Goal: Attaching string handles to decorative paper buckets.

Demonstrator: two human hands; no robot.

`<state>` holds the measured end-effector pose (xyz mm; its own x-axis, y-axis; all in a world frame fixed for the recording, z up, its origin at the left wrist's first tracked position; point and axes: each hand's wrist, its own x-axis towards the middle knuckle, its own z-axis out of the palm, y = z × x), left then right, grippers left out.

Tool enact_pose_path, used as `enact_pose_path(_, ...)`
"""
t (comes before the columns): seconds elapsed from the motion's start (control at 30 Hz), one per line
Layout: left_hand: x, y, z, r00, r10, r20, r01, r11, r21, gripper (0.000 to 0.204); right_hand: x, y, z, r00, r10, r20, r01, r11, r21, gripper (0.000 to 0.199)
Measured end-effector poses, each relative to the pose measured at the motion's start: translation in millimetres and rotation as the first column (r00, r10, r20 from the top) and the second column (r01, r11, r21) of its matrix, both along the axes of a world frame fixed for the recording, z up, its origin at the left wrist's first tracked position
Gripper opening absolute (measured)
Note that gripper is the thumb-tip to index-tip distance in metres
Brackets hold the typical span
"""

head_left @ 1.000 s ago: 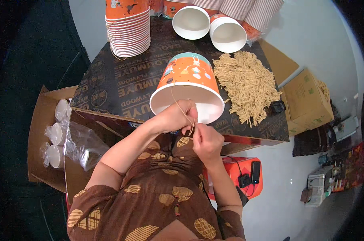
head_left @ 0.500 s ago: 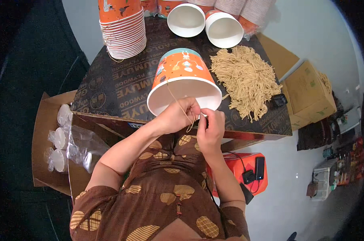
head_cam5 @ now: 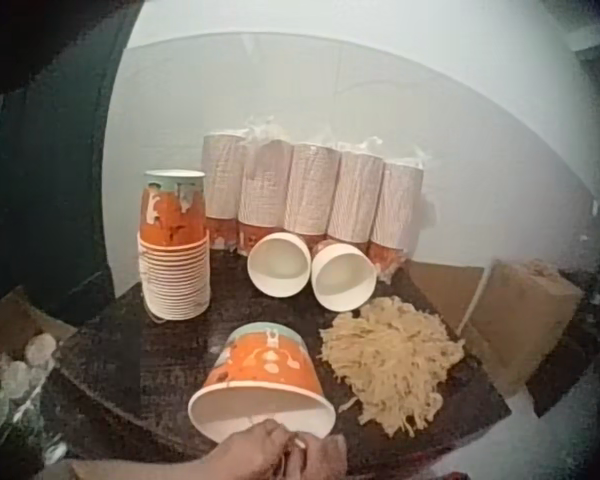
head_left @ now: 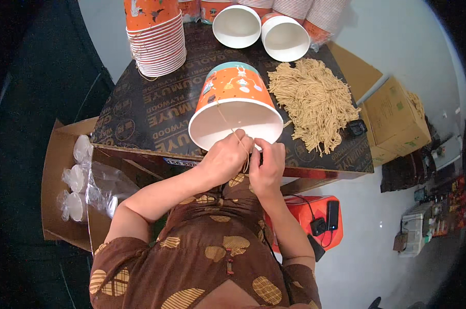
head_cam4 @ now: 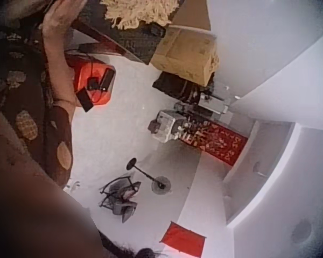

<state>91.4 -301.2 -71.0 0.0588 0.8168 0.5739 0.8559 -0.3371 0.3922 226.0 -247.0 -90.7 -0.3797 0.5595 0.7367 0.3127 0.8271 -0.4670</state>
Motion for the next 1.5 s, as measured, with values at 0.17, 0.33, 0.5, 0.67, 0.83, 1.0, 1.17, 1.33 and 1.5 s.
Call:
enact_pose_path(0.17, 1, -3, -10, 0.98, 0.092, -0.174, -0.069, 0.989, 0.133, 0.018, -1, -1, -1, 1.0, -0.006, -0.01, 0.006, 1.0, 0.023, 0.028)
enact_pose_path(0.33, -2, -3, -9, 0.977, 0.068, -0.204, -0.048, 0.993, 0.104, 0.018, 0, 0, -1, 1.0, 0.009, 0.02, -0.008, 0.999, -0.045, 0.035)
enact_pose_path(0.5, -4, -4, -6, 0.969, 0.061, -0.241, -0.042, 0.996, 0.082, 0.015, 2, 5, 3, 0.992, 0.051, 0.117, -0.034, 0.989, -0.143, 0.034)
enact_pose_path(0.67, -8, -2, -5, 0.971, 0.011, -0.237, 0.014, 0.995, 0.102, 0.014, 7, 10, 6, 0.983, 0.113, 0.143, -0.073, 0.962, -0.262, 0.03)
enact_pose_path(0.83, -10, -2, -6, 0.967, 0.015, -0.256, 0.009, 0.996, 0.093, 0.014, 5, 3, 18, 0.993, 0.098, 0.063, -0.075, 0.951, -0.299, 0.027)
enact_pose_path(1.0, -9, -3, -8, 0.962, 0.001, -0.272, 0.018, 0.997, 0.07, 0.015, 7, 12, 11, 0.98, 0.163, 0.113, -0.127, 0.955, -0.269, 0.024)
enact_pose_path(1.17, -10, -2, -11, 0.966, 0.01, -0.258, 0.005, 0.998, 0.056, 0.014, 9, 10, 17, 0.969, 0.17, 0.182, -0.106, 0.943, -0.317, 0.018)
enact_pose_path(1.33, -11, -2, -7, 0.987, -0.025, -0.156, 0.038, 0.996, 0.076, 0.016, 9, 8, 13, 0.983, 0.137, 0.121, -0.089, 0.937, -0.338, 0.01)
enact_pose_path(1.5, -16, -1, -2, 0.997, -0.061, 0.047, 0.059, 0.997, 0.039, 0.016, 7, 4, 13, 0.99, 0.098, 0.102, -0.061, 0.946, -0.318, 0.009)
